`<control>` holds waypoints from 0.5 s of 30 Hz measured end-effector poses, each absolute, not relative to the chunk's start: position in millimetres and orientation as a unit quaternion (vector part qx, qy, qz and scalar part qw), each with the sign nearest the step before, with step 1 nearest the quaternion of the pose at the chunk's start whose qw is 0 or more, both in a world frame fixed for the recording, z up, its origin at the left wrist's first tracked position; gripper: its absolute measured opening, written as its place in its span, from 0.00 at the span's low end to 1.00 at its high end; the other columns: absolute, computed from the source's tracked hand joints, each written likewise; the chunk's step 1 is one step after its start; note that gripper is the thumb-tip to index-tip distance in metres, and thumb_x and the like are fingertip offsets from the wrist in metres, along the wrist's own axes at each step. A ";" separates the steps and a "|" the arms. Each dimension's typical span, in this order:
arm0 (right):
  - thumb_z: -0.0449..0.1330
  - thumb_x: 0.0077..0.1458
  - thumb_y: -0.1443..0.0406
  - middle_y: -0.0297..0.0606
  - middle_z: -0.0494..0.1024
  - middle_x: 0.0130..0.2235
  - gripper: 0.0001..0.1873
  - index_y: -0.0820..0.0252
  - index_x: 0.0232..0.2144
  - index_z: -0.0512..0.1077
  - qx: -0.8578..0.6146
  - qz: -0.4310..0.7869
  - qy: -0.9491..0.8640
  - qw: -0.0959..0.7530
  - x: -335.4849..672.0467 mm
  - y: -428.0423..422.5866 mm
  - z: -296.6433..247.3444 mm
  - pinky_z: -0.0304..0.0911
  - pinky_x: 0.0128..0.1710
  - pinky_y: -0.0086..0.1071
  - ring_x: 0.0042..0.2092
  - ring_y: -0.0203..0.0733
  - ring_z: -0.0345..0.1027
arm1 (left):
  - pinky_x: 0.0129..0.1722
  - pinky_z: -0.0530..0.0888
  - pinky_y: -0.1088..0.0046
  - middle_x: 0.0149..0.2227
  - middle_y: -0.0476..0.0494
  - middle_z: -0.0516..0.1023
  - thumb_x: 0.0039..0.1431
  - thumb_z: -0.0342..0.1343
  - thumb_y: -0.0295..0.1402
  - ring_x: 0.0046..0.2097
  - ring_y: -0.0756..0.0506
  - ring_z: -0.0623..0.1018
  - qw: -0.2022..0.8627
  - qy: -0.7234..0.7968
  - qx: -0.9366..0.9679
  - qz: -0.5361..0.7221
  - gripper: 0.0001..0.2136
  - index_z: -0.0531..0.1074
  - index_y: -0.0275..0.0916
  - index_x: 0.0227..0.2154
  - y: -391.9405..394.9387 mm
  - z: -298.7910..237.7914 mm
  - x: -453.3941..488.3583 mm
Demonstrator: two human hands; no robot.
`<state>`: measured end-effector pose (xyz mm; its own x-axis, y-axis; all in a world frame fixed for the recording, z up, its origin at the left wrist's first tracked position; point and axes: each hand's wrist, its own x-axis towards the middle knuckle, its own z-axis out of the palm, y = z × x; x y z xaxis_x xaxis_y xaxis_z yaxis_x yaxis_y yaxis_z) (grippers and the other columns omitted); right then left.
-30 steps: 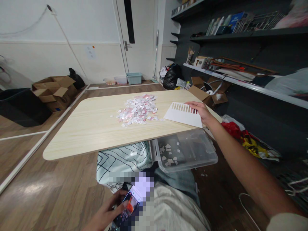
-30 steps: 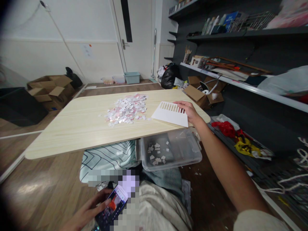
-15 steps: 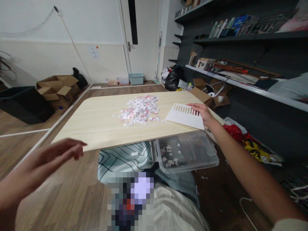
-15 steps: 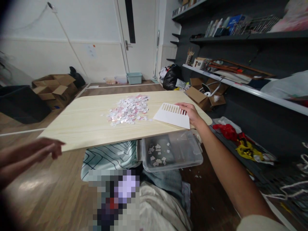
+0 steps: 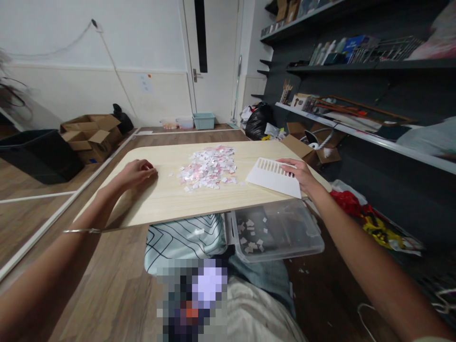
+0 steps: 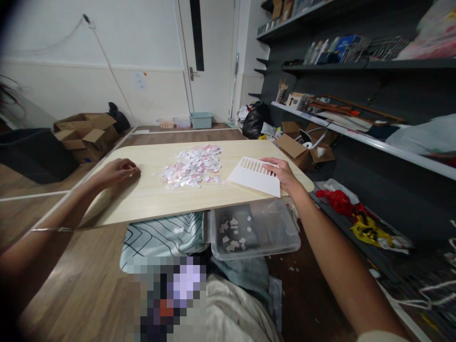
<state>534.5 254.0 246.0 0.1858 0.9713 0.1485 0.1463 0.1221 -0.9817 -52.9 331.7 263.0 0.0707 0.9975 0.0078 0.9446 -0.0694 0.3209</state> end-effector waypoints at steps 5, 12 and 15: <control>0.83 0.33 0.56 0.36 0.84 0.31 0.28 0.58 0.40 0.87 -0.539 0.387 -0.509 0.548 535.6 253.5 245.6 0.62 0.28 0.31 0.28 0.38 0.70 | 0.54 0.70 0.65 0.54 0.27 0.84 0.77 0.55 0.33 0.48 0.41 0.75 0.082 0.682 0.715 0.134 0.21 0.78 0.16 0.59 354.1 263.9 -35.9; 0.84 0.33 0.53 0.37 0.84 0.30 0.26 0.57 0.36 0.86 -0.549 0.373 -0.508 0.549 539.6 258.8 241.2 0.65 0.29 0.33 0.28 0.40 0.72 | 0.62 0.70 0.60 0.64 0.25 0.76 0.79 0.52 0.38 0.54 0.38 0.73 0.061 0.698 0.690 0.180 0.24 0.78 0.20 0.61 349.1 249.9 -31.5; 0.84 0.33 0.53 0.37 0.85 0.30 0.26 0.57 0.35 0.87 -0.546 0.373 -0.509 0.552 538.7 260.0 239.6 0.65 0.30 0.33 0.28 0.39 0.72 | 0.64 0.70 0.59 0.67 0.23 0.74 0.79 0.52 0.39 0.57 0.36 0.74 0.056 0.695 0.693 0.183 0.24 0.75 0.21 0.63 348.6 242.4 -37.5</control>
<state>538.7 260.0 239.6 0.2041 0.9667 0.1542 0.1437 0.1262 -0.9815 -37.5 348.6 242.4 -0.0324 0.9839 0.1760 0.9428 -0.0283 0.3322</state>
